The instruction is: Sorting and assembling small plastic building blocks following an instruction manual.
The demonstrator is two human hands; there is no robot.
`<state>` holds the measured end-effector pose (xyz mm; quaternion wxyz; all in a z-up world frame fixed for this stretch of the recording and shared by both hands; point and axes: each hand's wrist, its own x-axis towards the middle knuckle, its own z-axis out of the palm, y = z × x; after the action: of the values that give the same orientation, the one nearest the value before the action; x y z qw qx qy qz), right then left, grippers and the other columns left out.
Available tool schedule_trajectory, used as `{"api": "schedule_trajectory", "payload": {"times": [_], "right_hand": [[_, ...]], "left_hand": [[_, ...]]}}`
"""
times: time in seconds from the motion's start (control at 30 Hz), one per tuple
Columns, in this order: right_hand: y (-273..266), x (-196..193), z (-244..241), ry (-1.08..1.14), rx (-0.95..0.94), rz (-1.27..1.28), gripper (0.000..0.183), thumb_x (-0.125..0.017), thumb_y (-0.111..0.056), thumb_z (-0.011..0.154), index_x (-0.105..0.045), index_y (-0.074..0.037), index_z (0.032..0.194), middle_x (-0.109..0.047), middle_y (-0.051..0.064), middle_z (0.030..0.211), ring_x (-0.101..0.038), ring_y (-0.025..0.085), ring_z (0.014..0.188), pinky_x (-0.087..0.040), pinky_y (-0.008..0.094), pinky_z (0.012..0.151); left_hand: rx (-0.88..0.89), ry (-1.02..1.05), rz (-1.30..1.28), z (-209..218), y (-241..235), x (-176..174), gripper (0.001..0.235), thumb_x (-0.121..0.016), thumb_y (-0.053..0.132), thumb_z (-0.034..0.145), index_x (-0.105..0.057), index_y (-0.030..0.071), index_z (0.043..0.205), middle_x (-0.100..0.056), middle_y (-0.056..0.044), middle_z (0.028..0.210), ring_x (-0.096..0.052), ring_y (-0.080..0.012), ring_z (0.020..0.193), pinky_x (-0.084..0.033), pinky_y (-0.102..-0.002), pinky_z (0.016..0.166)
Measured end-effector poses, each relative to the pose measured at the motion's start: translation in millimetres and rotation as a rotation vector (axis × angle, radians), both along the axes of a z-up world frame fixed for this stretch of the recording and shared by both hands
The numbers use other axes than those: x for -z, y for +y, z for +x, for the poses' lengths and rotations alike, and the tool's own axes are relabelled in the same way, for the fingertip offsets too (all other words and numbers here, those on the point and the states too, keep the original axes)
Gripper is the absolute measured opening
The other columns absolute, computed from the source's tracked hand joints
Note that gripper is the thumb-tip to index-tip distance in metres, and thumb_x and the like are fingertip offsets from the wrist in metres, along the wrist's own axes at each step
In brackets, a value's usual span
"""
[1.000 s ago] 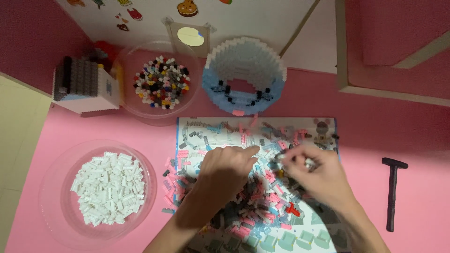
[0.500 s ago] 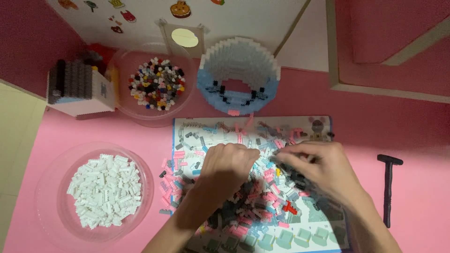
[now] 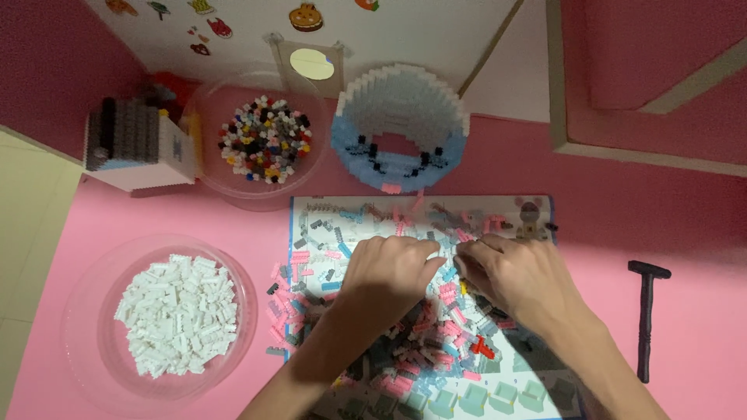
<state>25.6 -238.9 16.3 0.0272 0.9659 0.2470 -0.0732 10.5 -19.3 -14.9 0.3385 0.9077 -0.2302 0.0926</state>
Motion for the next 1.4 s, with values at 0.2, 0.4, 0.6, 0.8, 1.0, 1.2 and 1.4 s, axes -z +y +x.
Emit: {"api": "schedule_trajectory", "payload": {"times": [0.2,0.4,0.6,0.8,1.0,1.2,1.4], "right_hand": [[-4,2,-1,0.058,0.146,0.160,0.036,-0.070,-0.051,0.096,-0.071,-0.020,0.078,-0.071,0.001,0.065,-0.074,0.028,0.060,-0.058,0.041,0.057],[-4,-9,8,0.219,0.275,0.321,0.039,-0.082,-0.053,0.082,-0.079,-0.014,0.090,-0.078,0.016,0.073,-0.077,0.043,0.078,-0.057,0.057,0.068],[-49,23,-7,0.365,0.554,1.310,0.022,-0.088,-0.004,0.072,-0.080,0.004,0.091,-0.053,-0.003,0.059,-0.046,0.005,0.051,-0.041,0.021,0.041],[-55,39,-18,0.992,0.569,2.551,0.033,-0.076,-0.023,0.079,-0.051,-0.011,0.096,-0.028,-0.005,0.068,-0.031,0.005,0.052,-0.029,0.017,0.033],[-41,20,-3,0.738,0.633,2.355,0.044,-0.061,-0.049,0.093,-0.056,-0.006,0.093,-0.038,0.006,0.072,-0.034,0.011,0.051,-0.026,0.023,0.038],[-40,-15,5,0.573,0.897,1.743,0.048,-0.047,-0.031,0.102,-0.037,-0.014,0.059,-0.016,-0.006,0.061,-0.011,0.007,0.044,-0.013,0.018,0.033],[-65,2,-12,0.425,0.902,1.311,0.047,-0.061,-0.021,0.113,-0.077,0.005,0.078,-0.057,0.009,0.052,-0.037,0.014,0.041,-0.028,0.032,0.041]], "left_hand": [[-0.197,-0.380,-0.069,-5,-20,34,0.027,-0.089,0.033,0.081,-0.074,0.011,0.076,-0.047,-0.004,0.059,-0.058,-0.0286,0.048,-0.052,-0.038,0.046],[-0.257,-0.143,0.053,7,-36,46,0.040,-0.074,0.039,0.078,-0.054,0.010,0.058,-0.043,-0.009,0.051,-0.060,-0.0407,0.047,-0.048,-0.054,0.044],[0.018,0.407,0.276,29,-35,-20,0.028,-0.070,0.027,0.080,-0.073,0.001,0.071,-0.070,-0.021,0.063,-0.075,-0.0466,0.066,-0.059,-0.058,0.063],[-0.391,-0.270,-0.065,7,-31,3,0.022,-0.078,0.036,0.071,-0.071,0.017,0.066,-0.048,-0.001,0.052,-0.057,-0.0290,0.049,-0.050,-0.041,0.046],[-0.203,1.148,-0.995,8,-13,8,0.015,-0.055,0.015,0.101,-0.060,0.001,0.105,-0.043,0.005,0.063,-0.041,-0.0108,0.048,-0.036,-0.024,0.045],[0.236,1.287,-1.749,12,-18,38,0.031,-0.042,0.029,0.096,-0.052,0.007,0.076,-0.048,-0.005,0.058,-0.048,-0.0138,0.040,-0.036,-0.025,0.035],[-0.232,1.201,-1.266,17,-35,-15,0.030,-0.037,0.011,0.111,-0.060,-0.004,0.099,-0.056,-0.012,0.080,-0.036,-0.0125,0.051,-0.025,-0.029,0.037]]}}
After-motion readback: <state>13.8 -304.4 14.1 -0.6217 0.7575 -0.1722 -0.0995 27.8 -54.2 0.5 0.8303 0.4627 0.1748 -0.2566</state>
